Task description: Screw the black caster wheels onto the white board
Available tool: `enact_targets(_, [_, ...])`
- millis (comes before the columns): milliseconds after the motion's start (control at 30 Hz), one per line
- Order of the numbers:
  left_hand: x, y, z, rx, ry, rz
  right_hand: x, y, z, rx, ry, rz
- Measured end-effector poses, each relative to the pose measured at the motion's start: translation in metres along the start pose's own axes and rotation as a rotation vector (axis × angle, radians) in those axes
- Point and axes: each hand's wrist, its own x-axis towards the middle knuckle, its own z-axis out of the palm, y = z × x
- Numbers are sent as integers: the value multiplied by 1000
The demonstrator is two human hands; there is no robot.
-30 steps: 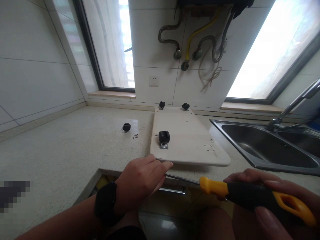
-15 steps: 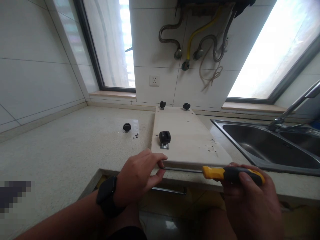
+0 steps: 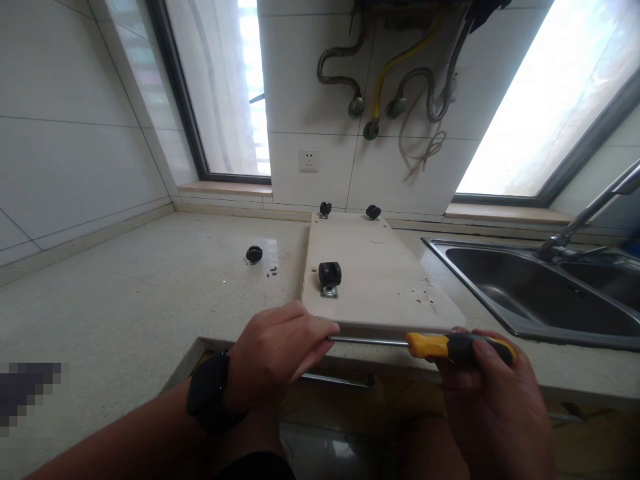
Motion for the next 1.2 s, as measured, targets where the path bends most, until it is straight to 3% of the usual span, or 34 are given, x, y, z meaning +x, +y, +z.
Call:
enact_targets(167, [3, 0, -2, 78, -48, 119, -4, -2, 1, 46, 19, 15])
enact_targets(300, [4, 1, -2, 75, -22, 82, -5, -1, 1, -7, 4, -11])
enact_targets(533, [5, 2, -5, -92, -4, -101, 5, 11, -13, -450, -58, -366])
enact_targets(700, [4, 4, -7, -220, 21, -202, 10, 21, -24, -644, -100, -517])
enact_targets(900, [4, 4, -6, -275, 55, -248, 7, 29, -20, -574, -111, -622])
enact_targets(1200, [1, 3, -5, -293, 38, -325, 8, 38, -19, -574, -96, -628])
